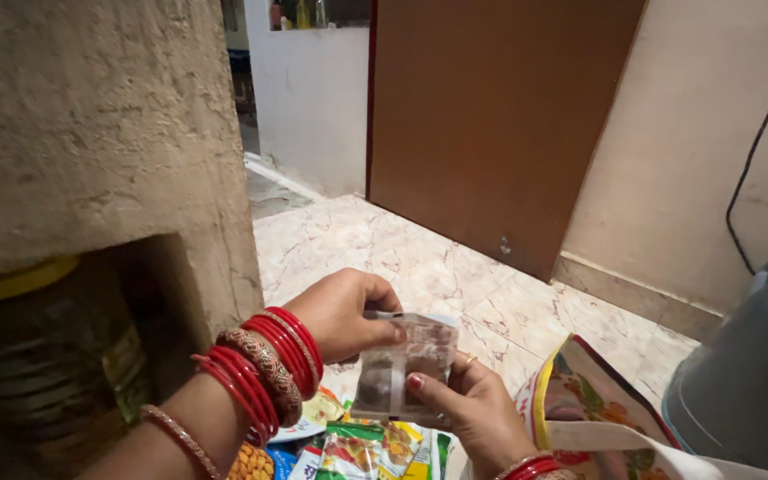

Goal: The person sits on the floor and packs various grocery items into a reusable shopping bag. They handle multiple packaged food items, including biscuits, snacks, and a box, placing them one by one into the bag.

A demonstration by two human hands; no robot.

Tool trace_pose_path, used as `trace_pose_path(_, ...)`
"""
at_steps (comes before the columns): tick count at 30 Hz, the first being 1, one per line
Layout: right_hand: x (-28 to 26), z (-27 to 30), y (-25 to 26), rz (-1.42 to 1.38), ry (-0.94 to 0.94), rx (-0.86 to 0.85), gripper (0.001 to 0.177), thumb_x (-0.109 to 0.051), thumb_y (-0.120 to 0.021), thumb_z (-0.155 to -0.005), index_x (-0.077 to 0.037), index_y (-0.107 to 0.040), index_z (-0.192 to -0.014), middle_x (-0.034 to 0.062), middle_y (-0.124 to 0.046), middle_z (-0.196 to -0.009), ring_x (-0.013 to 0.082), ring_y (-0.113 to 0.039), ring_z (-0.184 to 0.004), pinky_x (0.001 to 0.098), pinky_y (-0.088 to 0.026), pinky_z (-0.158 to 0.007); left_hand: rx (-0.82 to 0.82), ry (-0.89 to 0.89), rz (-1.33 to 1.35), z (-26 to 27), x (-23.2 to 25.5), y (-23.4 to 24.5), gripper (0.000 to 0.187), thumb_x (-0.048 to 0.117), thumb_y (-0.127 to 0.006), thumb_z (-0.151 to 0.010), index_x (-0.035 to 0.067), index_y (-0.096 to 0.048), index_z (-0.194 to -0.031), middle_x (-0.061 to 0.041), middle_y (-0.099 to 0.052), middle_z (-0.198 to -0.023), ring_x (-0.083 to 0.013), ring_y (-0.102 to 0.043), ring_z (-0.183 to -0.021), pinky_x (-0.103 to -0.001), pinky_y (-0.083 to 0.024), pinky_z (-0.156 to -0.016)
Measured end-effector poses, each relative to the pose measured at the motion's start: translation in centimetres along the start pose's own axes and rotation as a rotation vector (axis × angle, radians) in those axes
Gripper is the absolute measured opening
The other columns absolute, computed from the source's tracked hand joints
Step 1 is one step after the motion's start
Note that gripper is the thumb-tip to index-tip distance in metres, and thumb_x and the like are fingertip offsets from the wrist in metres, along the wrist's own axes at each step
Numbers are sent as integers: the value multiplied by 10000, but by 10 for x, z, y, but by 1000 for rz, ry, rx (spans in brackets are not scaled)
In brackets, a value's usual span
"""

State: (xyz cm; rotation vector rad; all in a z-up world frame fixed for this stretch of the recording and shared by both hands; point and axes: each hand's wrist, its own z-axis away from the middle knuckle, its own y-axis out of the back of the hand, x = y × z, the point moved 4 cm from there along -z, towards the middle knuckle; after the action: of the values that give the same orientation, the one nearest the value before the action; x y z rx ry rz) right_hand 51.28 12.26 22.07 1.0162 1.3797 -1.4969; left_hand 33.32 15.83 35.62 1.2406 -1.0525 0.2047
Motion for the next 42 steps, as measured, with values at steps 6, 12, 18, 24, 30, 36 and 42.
trace_pose_path(6, 13, -7, -2, 58, 104, -141, 412, -70, -765, -835, 43, -685, -1224, 123, -782, -1040, 192, -758, -884, 375, -640, -811, 8, -100, -300, -3, -2, -3, 309, 266, -818, -759, 85, -787, -1007, -127, -780, -874, -218, -753, -807, -345, -569, -761)
trace_pose_path(12, 32, -21, -2, 261, 71, -77, 547, -200, -719, -868, -92, -573, -1384, 96, -773, -1201, 141, -693, -972, 290, -540, -779, 93, -16, -456, 1, -17, 26, 254, 241, -782, -769, 106, -782, -984, -163, -766, -887, -282, -760, -819, -399, -578, -776)
trace_pose_path(18, 59, -30, -7, 380, -49, -26, 588, -367, -736, -878, -125, -572, -1389, 72, -761, -1264, 152, -704, -1052, 326, -525, -809, 191, 189, -607, 20, -62, 71, 269, 199, -752, -771, 158, -797, -1033, -153, -761, -976, -302, -741, -929, -421, -567, -858)
trace_pose_path(24, 91, -36, -15, 435, -123, -108, 560, -385, -725, -892, -124, -624, -1377, 66, -766, -1217, 155, -705, -1043, 316, -520, -794, 233, 473, -650, 50, -127, 96, 310, 214, -756, -794, 207, -787, -1102, -134, -756, -1103, -306, -726, -1061, -409, -558, -967)
trace_pose_path(30, 128, -41, -33, 290, -28, -278, 483, -192, -701, -896, 3, -625, -1330, 116, -751, -1222, 176, -698, -1124, 349, -562, -970, 284, 715, -695, 86, -210, 101, 268, 208, -708, -885, 208, -780, -1143, -141, -702, -1246, -343, -674, -1184, -434, -542, -1016)
trace_pose_path(36, 153, -47, -48, 302, -89, -273, 452, -141, -695, -886, 3, -639, -1311, 88, -735, -1270, 162, -676, -1188, 321, -529, -1025, 212, 945, -706, 128, -293, 87, 280, 135, -641, -934, 157, -755, -1189, -160, -668, -1313, -368, -654, -1240, -448, -538, -1044)
trace_pose_path(42, 164, -49, -66, 356, -109, -274, 423, -137, -710, -884, 22, -674, -1274, 117, -765, -1226, 185, -707, -1138, 340, -556, -990, 228, 1024, -656, 153, -339, 76, 293, 106, -623, -941, 134, -756, -1200, -166, -689, -1298, -348, -667, -1234, -439, -540, -1047)
